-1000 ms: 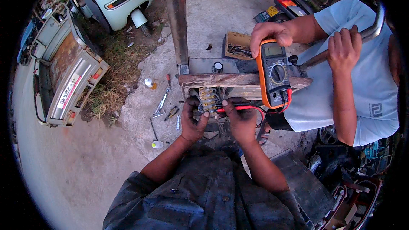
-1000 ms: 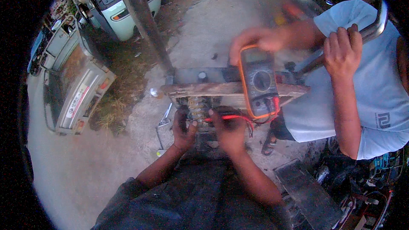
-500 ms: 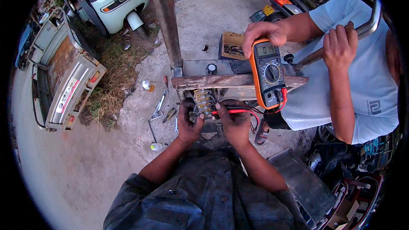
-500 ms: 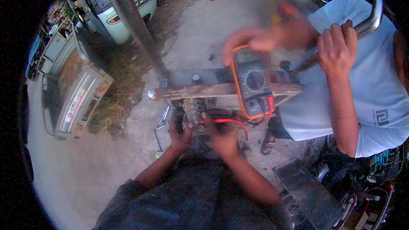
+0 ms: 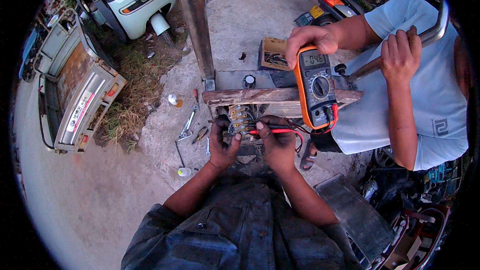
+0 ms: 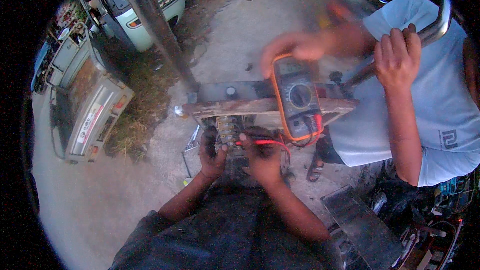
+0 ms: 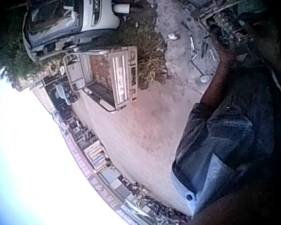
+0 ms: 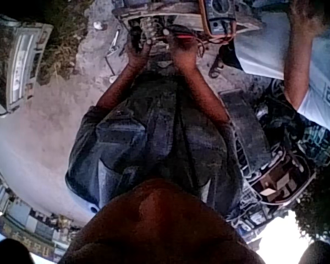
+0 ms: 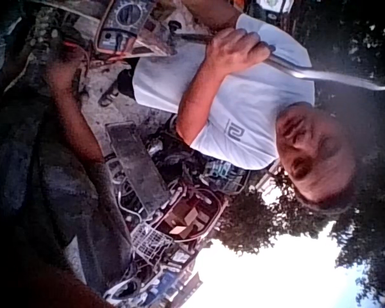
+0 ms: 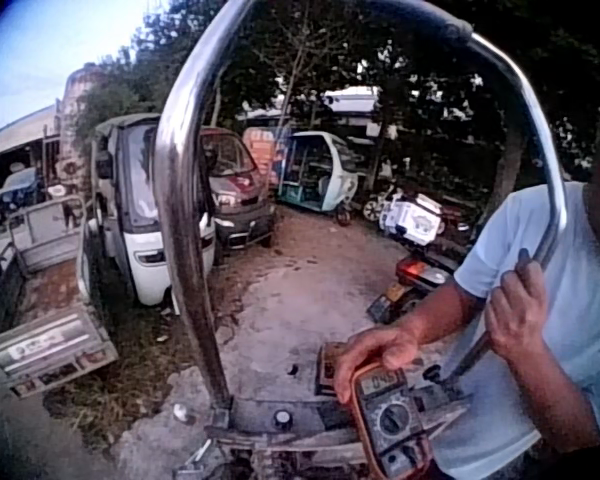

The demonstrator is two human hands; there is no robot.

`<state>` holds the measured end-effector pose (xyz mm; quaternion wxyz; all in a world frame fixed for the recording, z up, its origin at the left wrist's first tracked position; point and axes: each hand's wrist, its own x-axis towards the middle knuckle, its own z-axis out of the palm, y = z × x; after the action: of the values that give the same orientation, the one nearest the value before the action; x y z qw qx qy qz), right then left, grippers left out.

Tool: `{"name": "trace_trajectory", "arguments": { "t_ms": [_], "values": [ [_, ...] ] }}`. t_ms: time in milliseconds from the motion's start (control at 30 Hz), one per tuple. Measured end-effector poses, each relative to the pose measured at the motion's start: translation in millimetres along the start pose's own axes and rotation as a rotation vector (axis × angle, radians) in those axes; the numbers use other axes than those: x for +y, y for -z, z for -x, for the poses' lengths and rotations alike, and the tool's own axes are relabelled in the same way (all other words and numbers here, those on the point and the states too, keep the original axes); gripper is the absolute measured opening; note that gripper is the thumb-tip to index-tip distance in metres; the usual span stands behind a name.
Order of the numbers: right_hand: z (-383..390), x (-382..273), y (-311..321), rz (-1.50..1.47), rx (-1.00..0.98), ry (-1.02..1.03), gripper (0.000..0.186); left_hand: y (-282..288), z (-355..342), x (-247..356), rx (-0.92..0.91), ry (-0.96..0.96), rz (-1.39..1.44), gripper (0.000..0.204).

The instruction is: The person walks through a cluttered workshop and outdoor area, picks up a multimeter, and uses it to test electrical components on a workbench. Another person assists by holding the multimeter while the person touches probes to wires and connectors.

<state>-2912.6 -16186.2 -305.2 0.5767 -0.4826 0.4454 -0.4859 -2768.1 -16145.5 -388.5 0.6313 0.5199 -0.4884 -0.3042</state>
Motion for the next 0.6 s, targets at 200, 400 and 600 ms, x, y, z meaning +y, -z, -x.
{"name": "trace_trajectory", "arguments": {
  "t_ms": [200,400,600],
  "values": [
    [-3.7,4.4,0.5,-0.026,-0.012,0.001,0.019,-3.1,0.4,5.0,0.025,0.036,0.04,0.05],
    [-4.4,1.4,-2.2,-0.002,0.013,-0.021,0.019,-0.4,-0.4,1.7,-0.007,0.016,0.018,0.051],
    [-4.8,0.9,-5.3,0.004,0.032,0.038,0.016,-2.7,3.0,-2.3,0.017,0.0,-0.002,0.052]
  ]
}}
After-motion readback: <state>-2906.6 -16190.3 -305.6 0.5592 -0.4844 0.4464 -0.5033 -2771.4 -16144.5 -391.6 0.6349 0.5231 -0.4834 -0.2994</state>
